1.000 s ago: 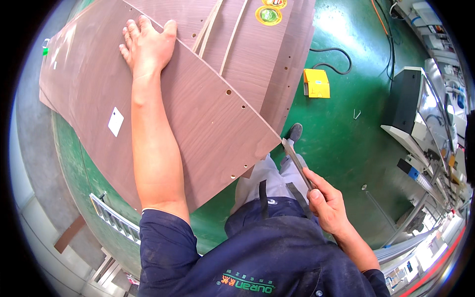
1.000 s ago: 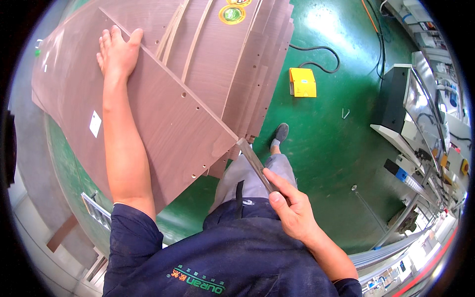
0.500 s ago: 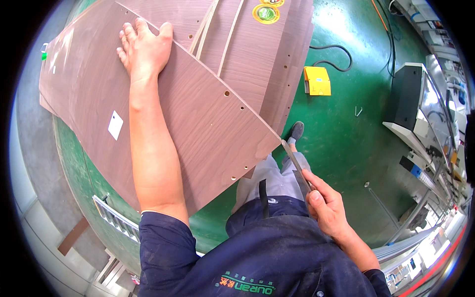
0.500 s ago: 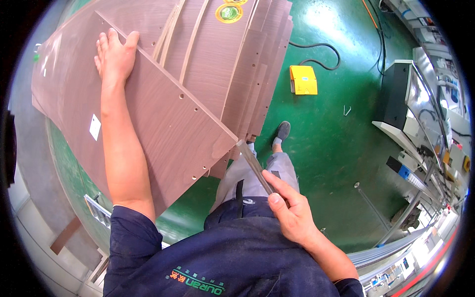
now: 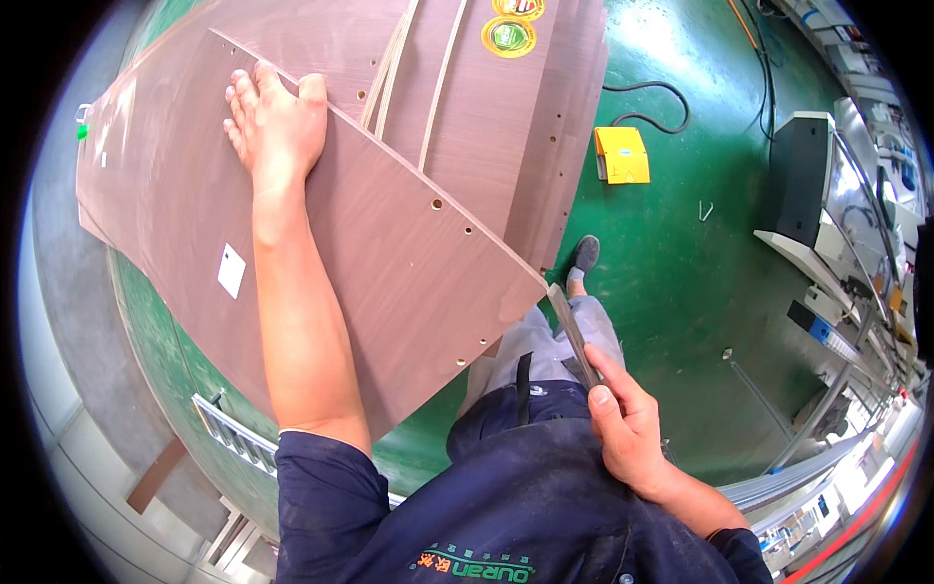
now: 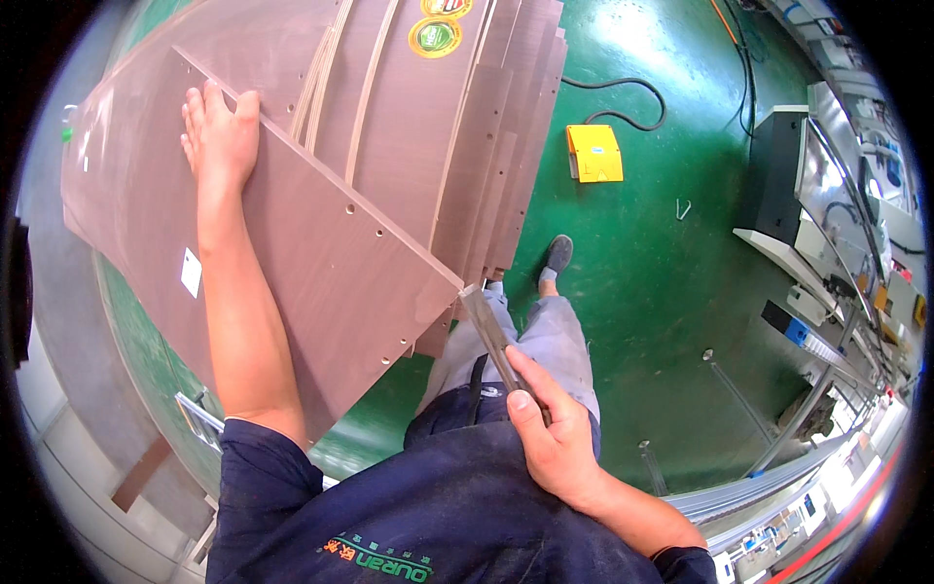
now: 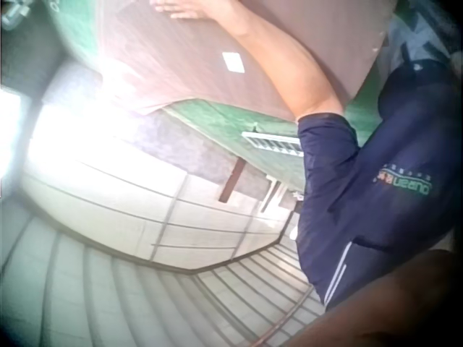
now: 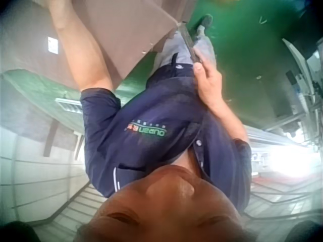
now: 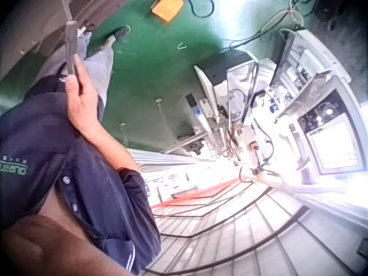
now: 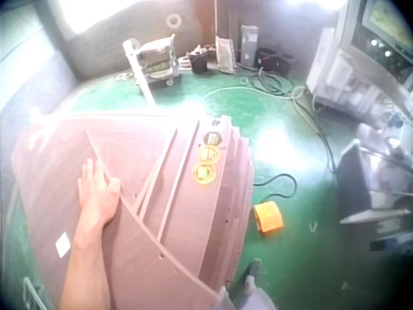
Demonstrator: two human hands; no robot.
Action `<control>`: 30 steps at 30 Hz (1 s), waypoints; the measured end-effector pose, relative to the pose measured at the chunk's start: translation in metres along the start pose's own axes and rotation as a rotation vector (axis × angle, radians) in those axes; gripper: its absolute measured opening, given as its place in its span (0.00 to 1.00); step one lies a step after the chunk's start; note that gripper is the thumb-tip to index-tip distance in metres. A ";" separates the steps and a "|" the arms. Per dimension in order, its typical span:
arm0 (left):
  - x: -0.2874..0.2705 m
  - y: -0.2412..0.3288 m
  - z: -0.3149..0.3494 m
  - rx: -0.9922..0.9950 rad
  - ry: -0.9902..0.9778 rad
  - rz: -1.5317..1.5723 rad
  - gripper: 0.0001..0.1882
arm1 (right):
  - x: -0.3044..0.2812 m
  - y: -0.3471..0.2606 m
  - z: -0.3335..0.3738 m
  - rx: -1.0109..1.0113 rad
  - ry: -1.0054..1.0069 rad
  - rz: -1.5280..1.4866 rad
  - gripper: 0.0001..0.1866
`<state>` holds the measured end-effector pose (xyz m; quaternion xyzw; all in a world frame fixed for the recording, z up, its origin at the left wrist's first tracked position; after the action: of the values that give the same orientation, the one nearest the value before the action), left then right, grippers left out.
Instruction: The person carries a large wooden panel through a workshop, stacks it with other panels, and then aligns it with another panel on a workbench. They inspect the edges and fit the panels together with assistance from a coworker.
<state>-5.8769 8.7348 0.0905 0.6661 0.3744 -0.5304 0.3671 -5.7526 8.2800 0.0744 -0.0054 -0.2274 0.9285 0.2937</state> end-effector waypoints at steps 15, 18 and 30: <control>0.005 -0.002 0.000 0.073 0.020 -0.028 0.39 | -0.005 -0.044 0.001 0.070 -0.076 0.239 0.22; 0.001 -0.004 0.000 0.073 0.007 -0.042 0.39 | -0.011 -0.042 -0.010 0.002 -0.075 0.358 0.22; 0.005 -0.001 -0.002 0.099 0.021 -0.045 0.39 | -0.011 -0.045 -0.022 -0.124 -0.128 0.338 0.22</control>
<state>-5.8759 8.7377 0.0855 0.6802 0.3665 -0.5497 0.3176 -5.7155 8.3156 0.0730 -0.0028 -0.2983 0.9472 0.1174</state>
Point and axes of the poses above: each hand's wrist, its own z-axis away from the middle knuckle, its own x-axis out of the palm, y = z × x, the point moved 10 cm from there along -z, towards the middle knuckle, and after that the axes turned 13 degrees about x, right-handed, at the moved point
